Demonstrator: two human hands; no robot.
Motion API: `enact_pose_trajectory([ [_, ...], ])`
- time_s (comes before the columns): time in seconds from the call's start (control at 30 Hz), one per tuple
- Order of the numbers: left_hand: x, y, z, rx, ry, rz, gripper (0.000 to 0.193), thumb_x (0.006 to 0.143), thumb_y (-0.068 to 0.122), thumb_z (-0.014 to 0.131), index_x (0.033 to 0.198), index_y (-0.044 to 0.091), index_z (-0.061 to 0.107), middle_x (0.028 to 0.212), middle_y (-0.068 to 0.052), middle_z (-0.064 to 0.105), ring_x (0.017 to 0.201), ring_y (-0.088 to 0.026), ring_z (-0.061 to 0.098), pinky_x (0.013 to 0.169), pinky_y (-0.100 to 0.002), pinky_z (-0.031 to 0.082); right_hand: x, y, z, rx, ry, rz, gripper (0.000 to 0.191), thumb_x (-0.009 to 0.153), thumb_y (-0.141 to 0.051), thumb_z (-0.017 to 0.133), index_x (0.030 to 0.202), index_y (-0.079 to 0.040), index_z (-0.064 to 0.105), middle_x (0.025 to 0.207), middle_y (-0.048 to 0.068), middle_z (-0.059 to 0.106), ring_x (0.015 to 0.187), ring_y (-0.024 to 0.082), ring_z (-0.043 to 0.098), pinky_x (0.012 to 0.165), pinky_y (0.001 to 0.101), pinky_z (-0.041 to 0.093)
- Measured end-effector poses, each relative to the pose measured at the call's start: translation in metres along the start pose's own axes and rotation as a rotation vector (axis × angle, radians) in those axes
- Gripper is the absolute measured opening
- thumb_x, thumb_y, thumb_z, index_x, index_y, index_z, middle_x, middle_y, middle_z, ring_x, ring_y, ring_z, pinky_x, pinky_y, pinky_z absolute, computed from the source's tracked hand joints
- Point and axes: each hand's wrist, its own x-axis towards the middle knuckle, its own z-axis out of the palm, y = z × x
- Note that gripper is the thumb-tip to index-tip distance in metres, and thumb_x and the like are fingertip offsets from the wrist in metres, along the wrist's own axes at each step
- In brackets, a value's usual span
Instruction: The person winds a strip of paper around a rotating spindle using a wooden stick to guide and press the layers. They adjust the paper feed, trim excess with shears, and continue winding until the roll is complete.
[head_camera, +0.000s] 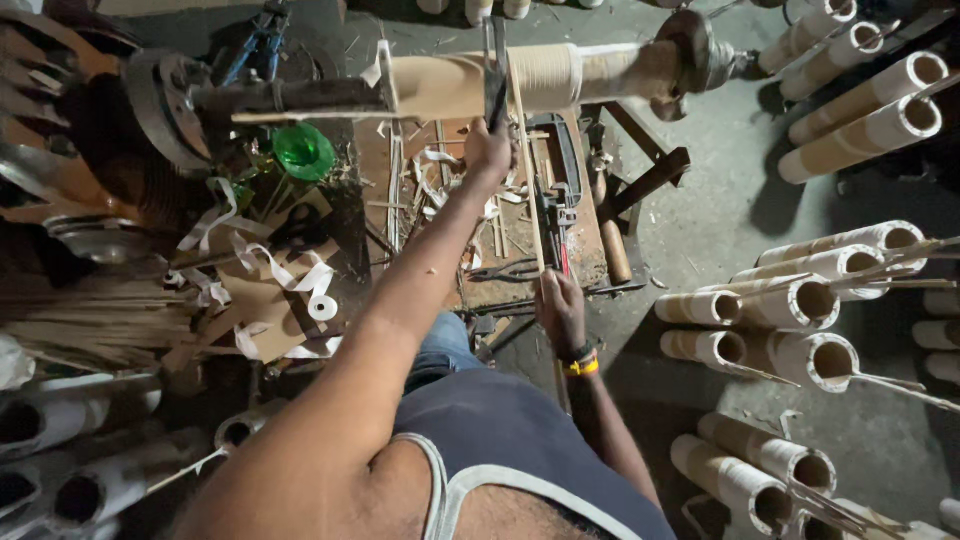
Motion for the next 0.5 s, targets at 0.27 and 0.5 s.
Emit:
enact_pose_trajectory([
  [0.27, 0.011, 0.003, 0.004, 0.049, 0.038, 0.089, 0.018, 0.099, 0.017, 0.056, 0.111, 0.004, 0.052, 0.066, -0.005, 0.067, 0.044, -0.012, 0.06, 0.035, -0.031, 0.047, -0.042, 0.007, -0.017, -0.469, 0.081, -0.33, 0.031, 0.11, -0.023, 0.05, 0.098, -0.001, 0.068, 0.073, -0.002, 0.061, 0.068, 0.005, 0.053, 0.059, 0.0251, 0.044],
  [0.5, 0.0, -0.001, -0.003, 0.059, -0.021, 0.01, 0.021, 0.101, 0.017, 0.057, 0.115, 0.002, 0.053, 0.066, -0.004, 0.064, 0.044, -0.011, 0.058, 0.036, -0.029, 0.05, -0.093, 0.028, -0.033, -0.431, 0.091, -0.067, 0.036, 0.108, -0.028, 0.05, 0.094, -0.003, 0.071, 0.061, -0.001, 0.046, 0.056, 0.005, 0.04, 0.049, 0.0267, 0.03],
])
